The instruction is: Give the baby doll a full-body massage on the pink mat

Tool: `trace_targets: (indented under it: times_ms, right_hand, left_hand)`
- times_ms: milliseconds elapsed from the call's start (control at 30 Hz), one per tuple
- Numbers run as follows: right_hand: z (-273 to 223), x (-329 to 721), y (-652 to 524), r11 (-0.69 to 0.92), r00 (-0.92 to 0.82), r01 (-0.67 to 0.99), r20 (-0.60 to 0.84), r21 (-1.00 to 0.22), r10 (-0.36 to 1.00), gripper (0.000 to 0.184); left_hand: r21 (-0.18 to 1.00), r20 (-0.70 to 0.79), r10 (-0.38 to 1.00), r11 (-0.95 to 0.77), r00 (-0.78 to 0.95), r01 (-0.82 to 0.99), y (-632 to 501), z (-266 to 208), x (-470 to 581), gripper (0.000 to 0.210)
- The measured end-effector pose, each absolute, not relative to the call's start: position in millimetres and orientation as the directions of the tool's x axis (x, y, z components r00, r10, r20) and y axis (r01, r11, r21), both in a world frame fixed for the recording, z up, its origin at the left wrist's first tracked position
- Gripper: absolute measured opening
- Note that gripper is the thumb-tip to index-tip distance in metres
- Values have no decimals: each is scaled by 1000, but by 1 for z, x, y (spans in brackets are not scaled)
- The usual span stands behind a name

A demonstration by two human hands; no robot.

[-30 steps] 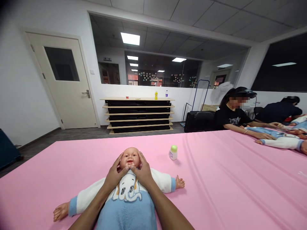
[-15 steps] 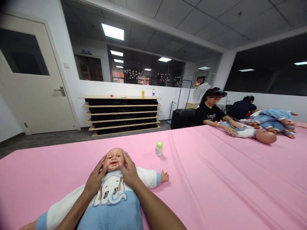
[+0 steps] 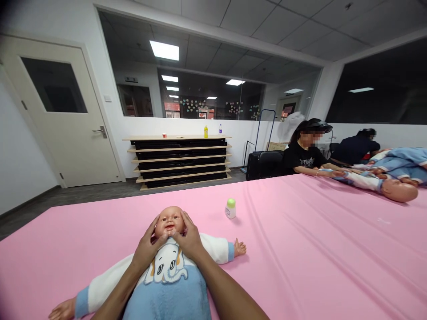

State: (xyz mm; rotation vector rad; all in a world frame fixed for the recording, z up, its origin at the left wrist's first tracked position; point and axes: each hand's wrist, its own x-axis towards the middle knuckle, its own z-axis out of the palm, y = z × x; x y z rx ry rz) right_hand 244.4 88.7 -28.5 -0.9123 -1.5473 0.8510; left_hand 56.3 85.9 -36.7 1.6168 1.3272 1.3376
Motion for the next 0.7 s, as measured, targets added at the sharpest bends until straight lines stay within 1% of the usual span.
trace_targets:
  times_ms: [67,100,167,267,333,367,467,533,600,700]
  right_hand:
    - [-29,244,88,454,-118,112,442,-884,889,83]
    - [-29,244,88,458,-121,112,445,-882,887,83]
    - [-28,244,88,463,-124,109,450,-880,884,78]
    - [-26,244,88,444,-110,111,433,-889,895,62]
    - [-25,244,88,430,-101,118,420,-895,902,61]
    - [-24,244,88,430,-99,119,420,-895,902,64]
    - [-26,244,88,436,-101,101,426,-894,899,78]
    - [-28,244,88,437,-107,85,428,-896,898,78]
    - [-29,245,89,446,-121,82,435,-891,892,74]
    - [-29,245,91,434,-123,84,423,-897,898,63]
  left_hand:
    - [919,292,956,-273,-27,285,86,-37,57,89]
    - [920,291,956,-273,-24,280,86,-37,57,89]
    - [919,296,955,-279,-20,278,87,-38,57,84]
    - [918,323,945,-303,-41,255,89,-39,56,65]
    - [916,333,942,-314,-36,249,88,-38,56,61]
    - [914,333,942,-316,-27,255,87,-37,57,64]
    - [905,330,944,-313,-10,289,82,-32,60,84]
    - [897,344,939,-323,-18,303,79,-29,62,85]
    - [889,362,932,-338,-22,309,78,-28,62,80]
    - [899,365,930,-339,-46,278,79,-28,61,64]
